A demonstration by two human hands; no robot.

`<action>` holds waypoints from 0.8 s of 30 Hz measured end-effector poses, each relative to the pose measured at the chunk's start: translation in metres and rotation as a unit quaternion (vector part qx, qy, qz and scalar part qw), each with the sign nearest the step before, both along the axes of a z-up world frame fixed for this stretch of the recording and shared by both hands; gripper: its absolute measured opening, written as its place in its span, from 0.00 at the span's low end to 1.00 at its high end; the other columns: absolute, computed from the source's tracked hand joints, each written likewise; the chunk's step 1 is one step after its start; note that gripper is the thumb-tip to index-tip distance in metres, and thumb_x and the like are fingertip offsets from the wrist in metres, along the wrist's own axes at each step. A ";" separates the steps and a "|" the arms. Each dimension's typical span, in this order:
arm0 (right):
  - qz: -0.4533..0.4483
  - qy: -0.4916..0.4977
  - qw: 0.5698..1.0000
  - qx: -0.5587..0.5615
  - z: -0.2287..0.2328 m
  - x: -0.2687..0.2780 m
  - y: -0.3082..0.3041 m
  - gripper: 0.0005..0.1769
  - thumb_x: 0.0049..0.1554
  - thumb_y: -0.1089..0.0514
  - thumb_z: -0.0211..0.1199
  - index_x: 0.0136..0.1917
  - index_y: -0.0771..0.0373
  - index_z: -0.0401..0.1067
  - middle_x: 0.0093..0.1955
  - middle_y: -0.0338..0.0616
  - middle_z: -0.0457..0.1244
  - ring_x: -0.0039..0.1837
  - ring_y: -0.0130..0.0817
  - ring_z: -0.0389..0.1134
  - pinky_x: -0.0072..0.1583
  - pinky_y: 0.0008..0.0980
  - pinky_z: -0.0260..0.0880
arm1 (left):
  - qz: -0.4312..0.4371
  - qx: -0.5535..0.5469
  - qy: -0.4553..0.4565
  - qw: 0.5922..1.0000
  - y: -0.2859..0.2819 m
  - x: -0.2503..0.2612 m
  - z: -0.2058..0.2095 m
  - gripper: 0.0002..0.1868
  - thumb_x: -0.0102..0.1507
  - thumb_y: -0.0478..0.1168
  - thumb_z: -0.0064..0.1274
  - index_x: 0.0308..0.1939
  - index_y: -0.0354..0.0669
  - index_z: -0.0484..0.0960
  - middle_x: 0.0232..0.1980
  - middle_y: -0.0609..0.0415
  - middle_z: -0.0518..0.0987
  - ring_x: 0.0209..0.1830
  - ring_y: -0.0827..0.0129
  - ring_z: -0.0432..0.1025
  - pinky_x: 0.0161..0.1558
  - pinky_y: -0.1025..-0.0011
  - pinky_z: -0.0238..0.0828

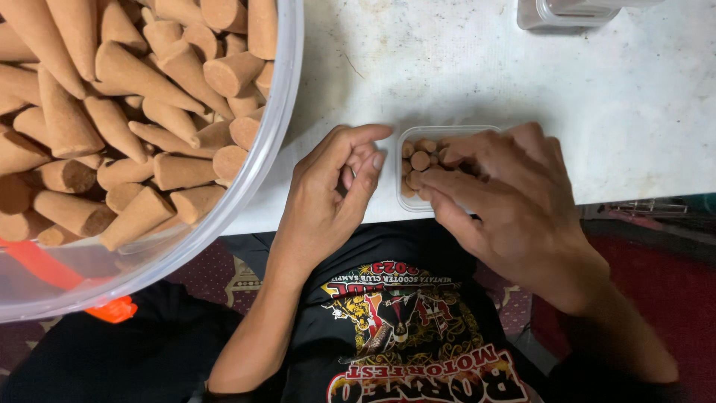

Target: The person picks up incense cones from a large bucket and places them into small plastic containers on a white table.

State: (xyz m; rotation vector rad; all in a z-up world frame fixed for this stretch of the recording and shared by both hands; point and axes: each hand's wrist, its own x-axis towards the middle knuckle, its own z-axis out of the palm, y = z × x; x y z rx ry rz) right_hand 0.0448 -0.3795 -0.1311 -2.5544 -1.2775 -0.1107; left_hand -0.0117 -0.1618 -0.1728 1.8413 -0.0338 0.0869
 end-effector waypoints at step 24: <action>-0.247 0.205 0.882 0.345 -0.050 -0.011 -0.025 0.16 0.63 0.68 0.63 0.64 0.66 0.71 0.51 0.43 0.62 0.43 0.26 0.61 0.48 0.26 0.61 | 0.024 0.163 0.033 0.986 -0.041 0.020 0.028 0.31 0.67 0.55 0.51 0.69 0.43 0.69 0.48 0.51 0.64 0.53 0.61 0.65 0.52 0.64 0.68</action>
